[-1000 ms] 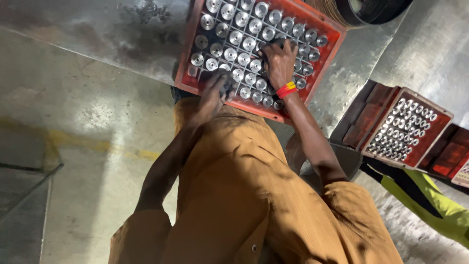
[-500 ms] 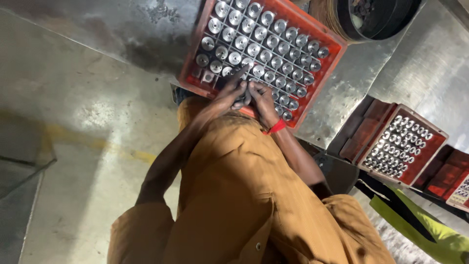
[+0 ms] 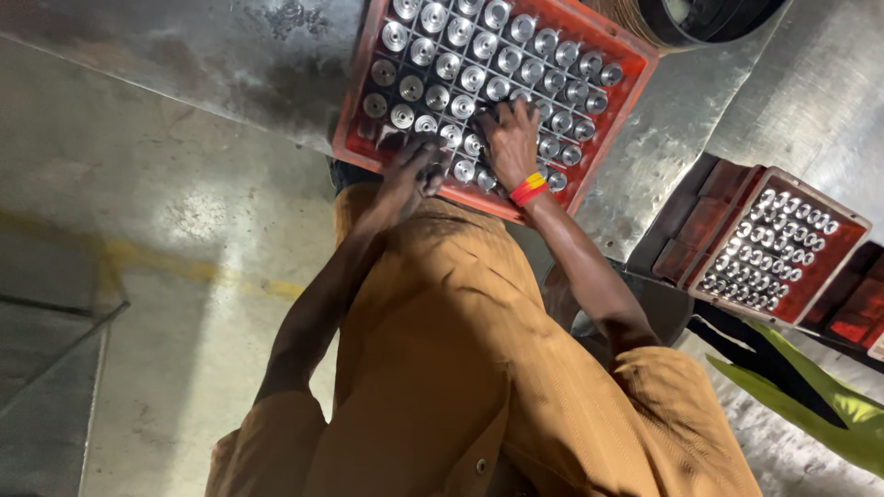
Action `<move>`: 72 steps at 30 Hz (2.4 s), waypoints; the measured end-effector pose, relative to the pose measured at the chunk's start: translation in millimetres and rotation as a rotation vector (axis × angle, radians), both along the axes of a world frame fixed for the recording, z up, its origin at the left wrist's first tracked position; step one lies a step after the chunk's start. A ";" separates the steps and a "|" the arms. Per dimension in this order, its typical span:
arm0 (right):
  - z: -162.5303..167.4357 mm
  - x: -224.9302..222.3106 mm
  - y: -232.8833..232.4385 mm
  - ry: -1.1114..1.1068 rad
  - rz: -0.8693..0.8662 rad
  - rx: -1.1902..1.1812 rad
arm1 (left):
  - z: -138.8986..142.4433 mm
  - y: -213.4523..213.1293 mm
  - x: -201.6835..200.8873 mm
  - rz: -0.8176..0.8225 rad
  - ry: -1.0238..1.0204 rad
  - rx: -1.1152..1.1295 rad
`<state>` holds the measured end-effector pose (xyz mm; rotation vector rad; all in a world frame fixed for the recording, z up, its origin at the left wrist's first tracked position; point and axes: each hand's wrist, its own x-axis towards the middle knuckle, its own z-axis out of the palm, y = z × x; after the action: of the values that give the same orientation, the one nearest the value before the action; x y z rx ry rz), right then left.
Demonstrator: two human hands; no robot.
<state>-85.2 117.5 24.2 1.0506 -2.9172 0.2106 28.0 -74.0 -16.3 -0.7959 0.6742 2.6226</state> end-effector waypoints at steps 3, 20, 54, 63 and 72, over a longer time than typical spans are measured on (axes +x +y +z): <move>13.0 -0.4 -2.2 0.032 0.001 0.089 | 5.6 -2.4 0.1 -0.084 0.091 -0.027; 27.1 53.6 16.0 -0.189 -0.188 -0.489 | 32.3 -18.0 -0.5 0.086 0.090 0.366; 32.3 71.0 14.9 -0.332 -0.091 -0.561 | 31.9 -16.5 -4.1 0.067 0.406 0.679; 1.5 62.9 9.5 -0.113 0.109 -0.112 | 37.1 -21.8 -2.1 0.055 0.468 0.579; 83.6 68.3 -11.2 -0.278 -0.025 -0.582 | 27.1 -13.5 -12.0 0.113 0.406 0.868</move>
<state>-16.9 106.3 107.9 0.9355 -2.7818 1.2006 16.1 -87.4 10.8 -0.0394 -0.4517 2.7810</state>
